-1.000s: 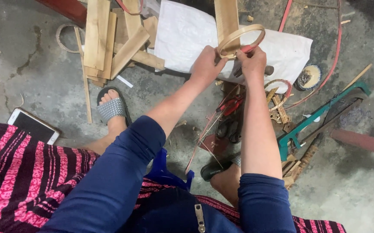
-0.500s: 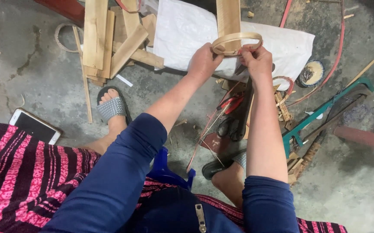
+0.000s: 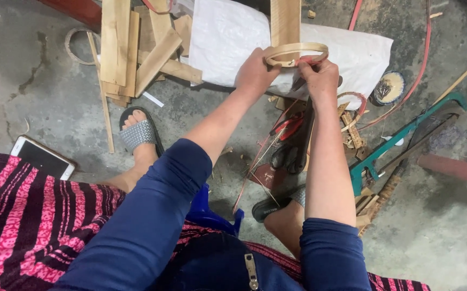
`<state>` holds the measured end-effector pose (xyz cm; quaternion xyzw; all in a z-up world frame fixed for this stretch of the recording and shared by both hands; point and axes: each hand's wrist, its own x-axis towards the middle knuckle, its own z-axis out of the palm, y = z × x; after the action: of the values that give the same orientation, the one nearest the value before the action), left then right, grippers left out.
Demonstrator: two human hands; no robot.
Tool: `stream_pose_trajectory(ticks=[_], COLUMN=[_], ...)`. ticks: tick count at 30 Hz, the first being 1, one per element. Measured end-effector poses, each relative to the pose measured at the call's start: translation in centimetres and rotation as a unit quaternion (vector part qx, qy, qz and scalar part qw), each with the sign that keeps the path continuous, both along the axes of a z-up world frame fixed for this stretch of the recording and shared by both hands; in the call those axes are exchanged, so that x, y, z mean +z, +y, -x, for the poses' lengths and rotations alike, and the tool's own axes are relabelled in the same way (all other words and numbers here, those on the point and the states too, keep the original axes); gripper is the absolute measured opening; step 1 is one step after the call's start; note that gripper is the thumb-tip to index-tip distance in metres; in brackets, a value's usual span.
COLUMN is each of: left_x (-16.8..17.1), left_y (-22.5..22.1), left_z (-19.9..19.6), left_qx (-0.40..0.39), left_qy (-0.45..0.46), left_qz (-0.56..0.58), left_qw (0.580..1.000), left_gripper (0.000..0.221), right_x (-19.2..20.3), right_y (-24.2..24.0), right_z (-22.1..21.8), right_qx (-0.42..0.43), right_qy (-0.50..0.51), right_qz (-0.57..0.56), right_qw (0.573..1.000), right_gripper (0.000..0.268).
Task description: Assembling a wooden instrument component by fitting a circular hoop onto a rectangular base and securing it with a hammer.
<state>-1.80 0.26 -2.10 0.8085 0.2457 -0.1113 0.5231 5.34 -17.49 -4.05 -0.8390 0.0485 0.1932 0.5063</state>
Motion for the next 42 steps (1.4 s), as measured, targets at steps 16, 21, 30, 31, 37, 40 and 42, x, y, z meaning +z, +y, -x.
stream_pose_trajectory(ticks=[16, 21, 30, 31, 37, 40, 42], left_x=[0.3, -1.1, -1.7, -1.9, -1.7, -1.4, -1.1], left_y=[-0.4, -0.6, -0.7, -0.8, -0.6, -0.4, -0.4], left_z=[0.2, 0.5, 0.6, 0.5, 0.3, 0.1, 0.1], left_qx=[-0.018, -0.012, 0.001, 0.003, 0.003, -0.013, -0.020], left_qy=[0.009, -0.007, -0.032, -0.031, -0.031, -0.021, -0.017], left_qz=[-0.027, -0.039, -0.034, -0.033, -0.041, -0.051, -0.045], left_qw=[0.999, 0.999, 0.999, 0.999, 0.999, 0.998, 0.999], left_gripper=[0.020, 0.016, 0.031, 0.031, 0.035, 0.036, 0.033], right_x=[0.0, -3.5, 1.9, 1.9, 1.4, -0.6, -1.6], right_y=[-6.8, -7.1, 1.9, 2.1, 2.8, 2.3, 2.0], right_z=[9.6, 12.7, 5.3, 4.9, 4.0, 3.3, 3.0], right_qx=[-0.049, 0.031, 0.194, 0.196, 0.195, 0.195, 0.217], right_qy=[-0.223, -0.317, -0.340, -0.340, -0.330, -0.353, -0.411], right_qz=[0.146, 0.294, 0.215, 0.216, 0.182, 0.228, 0.265], right_qw=[0.962, 0.901, 0.895, 0.894, 0.906, 0.886, 0.845], right_gripper=[0.047, 0.043, 0.038, 0.038, 0.006, 0.002, 0.005])
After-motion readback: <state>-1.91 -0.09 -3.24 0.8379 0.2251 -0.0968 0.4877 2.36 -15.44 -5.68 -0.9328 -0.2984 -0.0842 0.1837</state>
